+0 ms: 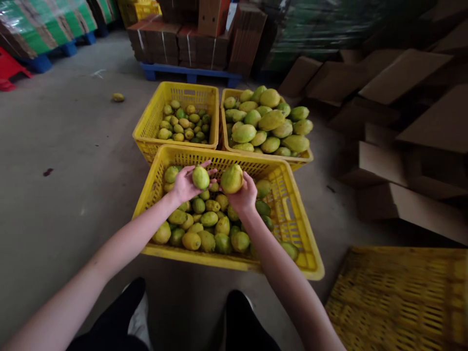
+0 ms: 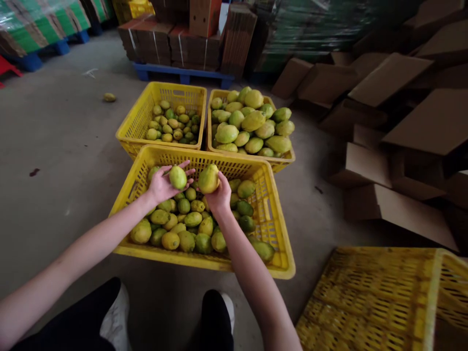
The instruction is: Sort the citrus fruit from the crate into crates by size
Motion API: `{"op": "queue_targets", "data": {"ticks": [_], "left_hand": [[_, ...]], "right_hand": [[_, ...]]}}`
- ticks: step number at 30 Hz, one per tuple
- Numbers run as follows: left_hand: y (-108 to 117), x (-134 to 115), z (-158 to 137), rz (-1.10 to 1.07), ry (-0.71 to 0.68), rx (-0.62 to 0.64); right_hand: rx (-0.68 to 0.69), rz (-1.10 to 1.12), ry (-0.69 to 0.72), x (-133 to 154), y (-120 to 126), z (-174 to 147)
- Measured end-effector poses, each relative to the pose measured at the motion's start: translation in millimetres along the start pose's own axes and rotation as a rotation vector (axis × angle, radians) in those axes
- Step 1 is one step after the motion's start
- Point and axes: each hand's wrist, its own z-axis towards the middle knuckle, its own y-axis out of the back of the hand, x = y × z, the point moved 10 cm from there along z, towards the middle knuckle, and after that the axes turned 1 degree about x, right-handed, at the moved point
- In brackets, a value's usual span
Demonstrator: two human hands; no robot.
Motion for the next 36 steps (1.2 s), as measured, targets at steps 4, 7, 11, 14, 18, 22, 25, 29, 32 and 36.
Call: {"op": "queue_targets", "data": {"ticks": [4, 7, 11, 14, 18, 22, 25, 29, 32, 36], "left_hand": [[16, 19, 0, 0.175, 0.168, -0.136], [28, 55, -8, 0.499, 0.400, -0.174], [43, 92, -23, 0.860, 0.713, -0.190], [46, 63, -16, 1.096, 0.786, -0.255], [15, -51, 28, 1.106, 0.527, -0.335], [-1, -209, 50, 1.047, -0.087, -0.590], [23, -257, 32, 1.378, -0.242, -0.817], [72, -214, 13, 1.581, -0.170, -0.818], [83, -175, 5, 1.991, -0.189, -0.773], [84, -158, 0, 2.146, -0.366, -0.737]], "right_hand": [[-0.049, 0.286, -0.251, -11, -1, -6], [-0.139, 0.403, -0.333, -12, 3, -14], [-0.187, 0.398, -0.356, -11, 2, -19], [-0.137, 0.406, -0.360, -12, -8, -21], [-0.120, 0.438, -0.398, -17, -14, -24], [-0.116, 0.429, -0.430, -22, -12, -24], [-0.120, 0.403, -0.445, -26, -11, -25], [-0.081, 0.337, -0.404, -24, -12, -23], [0.012, 0.231, -0.373, -10, -3, -17], [-0.109, -0.137, 0.029, 74, 59, 6]]}}
